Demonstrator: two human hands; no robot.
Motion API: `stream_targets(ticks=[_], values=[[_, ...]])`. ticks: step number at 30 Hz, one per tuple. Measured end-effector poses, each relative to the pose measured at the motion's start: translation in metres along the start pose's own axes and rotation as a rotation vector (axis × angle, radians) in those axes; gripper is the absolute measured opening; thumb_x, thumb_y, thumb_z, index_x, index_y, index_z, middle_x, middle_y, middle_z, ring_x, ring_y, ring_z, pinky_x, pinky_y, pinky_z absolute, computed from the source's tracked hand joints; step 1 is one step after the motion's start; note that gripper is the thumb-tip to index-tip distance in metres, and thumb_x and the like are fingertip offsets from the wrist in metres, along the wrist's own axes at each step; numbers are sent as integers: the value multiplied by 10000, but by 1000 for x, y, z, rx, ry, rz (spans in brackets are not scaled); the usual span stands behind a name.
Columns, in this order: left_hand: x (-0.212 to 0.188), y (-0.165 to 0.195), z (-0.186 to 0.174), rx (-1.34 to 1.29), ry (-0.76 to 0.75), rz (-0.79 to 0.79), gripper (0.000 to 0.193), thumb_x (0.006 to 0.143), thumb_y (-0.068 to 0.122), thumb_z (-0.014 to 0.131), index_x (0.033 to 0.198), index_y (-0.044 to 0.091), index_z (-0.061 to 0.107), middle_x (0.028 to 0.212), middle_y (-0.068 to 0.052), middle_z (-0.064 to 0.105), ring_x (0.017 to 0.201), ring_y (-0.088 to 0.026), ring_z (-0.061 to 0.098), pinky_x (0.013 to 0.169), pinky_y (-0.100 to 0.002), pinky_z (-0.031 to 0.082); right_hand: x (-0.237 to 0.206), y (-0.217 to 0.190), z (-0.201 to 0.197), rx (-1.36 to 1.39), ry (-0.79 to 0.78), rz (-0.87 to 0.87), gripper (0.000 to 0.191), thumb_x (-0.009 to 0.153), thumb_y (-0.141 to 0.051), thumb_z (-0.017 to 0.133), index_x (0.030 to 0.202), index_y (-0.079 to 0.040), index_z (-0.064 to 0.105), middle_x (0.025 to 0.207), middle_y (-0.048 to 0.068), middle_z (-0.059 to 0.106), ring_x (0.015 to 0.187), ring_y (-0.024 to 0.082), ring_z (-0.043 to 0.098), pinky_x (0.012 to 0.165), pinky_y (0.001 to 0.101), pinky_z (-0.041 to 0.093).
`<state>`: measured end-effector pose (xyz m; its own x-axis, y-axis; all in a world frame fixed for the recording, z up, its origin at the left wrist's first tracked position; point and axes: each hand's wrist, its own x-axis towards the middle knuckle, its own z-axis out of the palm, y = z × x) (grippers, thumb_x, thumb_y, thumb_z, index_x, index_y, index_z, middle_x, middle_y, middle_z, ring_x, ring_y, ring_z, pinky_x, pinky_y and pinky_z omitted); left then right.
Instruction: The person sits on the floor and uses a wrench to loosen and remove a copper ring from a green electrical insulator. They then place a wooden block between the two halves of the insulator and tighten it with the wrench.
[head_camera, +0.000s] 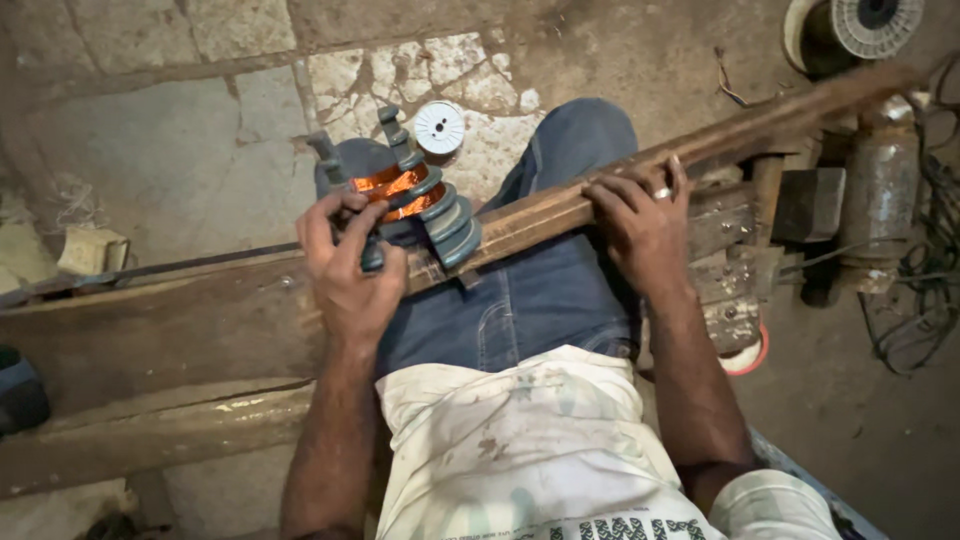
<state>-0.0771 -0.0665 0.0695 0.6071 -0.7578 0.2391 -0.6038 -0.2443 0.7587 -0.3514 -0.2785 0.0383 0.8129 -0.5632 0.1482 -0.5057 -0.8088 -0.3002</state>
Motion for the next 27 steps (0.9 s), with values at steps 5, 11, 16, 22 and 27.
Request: stream_targets(ticks=[5,11,16,22,27], values=[[-12,3,20,75,-55,32,438,765,-17,723,1202,19,736,1311,-156,563,1302,-343,528,1146,-475,444,0,22,-13,137,5,-2,460,839,-63,797,1280,-134,686,1327,65,677,1297,298,614,1185,547,344],[-25,-13,24,14,-61,11,401,835,-63,659,1231,-32,715,1300,-176,499,1280,-310,522,1143,-434,494,-54,80,-48,270,293,341,405,903,55,668,1291,-63,663,1283,155,690,1181,319,704,993,388,579],[-28,-23,26,125,-105,94,386,842,-91,646,1221,-67,708,1307,-185,474,1310,-323,483,1102,-414,489,-111,112,-13,73,-196,740,281,894,-170,691,1157,-75,715,1091,180,733,980,360,715,833,459,569],[-26,-21,25,149,-98,80,393,828,-86,659,1214,-62,723,1295,-179,485,1292,-315,493,1100,-435,479,-165,93,64,-142,-477,987,569,865,-555,750,1103,-49,646,1042,208,710,970,416,678,796,537,543],[-25,-17,26,98,-88,72,405,817,-90,627,1210,-57,716,1295,-180,491,1306,-324,499,1160,-447,473,-184,101,81,41,-467,1056,473,905,-472,678,1115,-51,632,1092,246,694,1017,452,650,841,561,514]])
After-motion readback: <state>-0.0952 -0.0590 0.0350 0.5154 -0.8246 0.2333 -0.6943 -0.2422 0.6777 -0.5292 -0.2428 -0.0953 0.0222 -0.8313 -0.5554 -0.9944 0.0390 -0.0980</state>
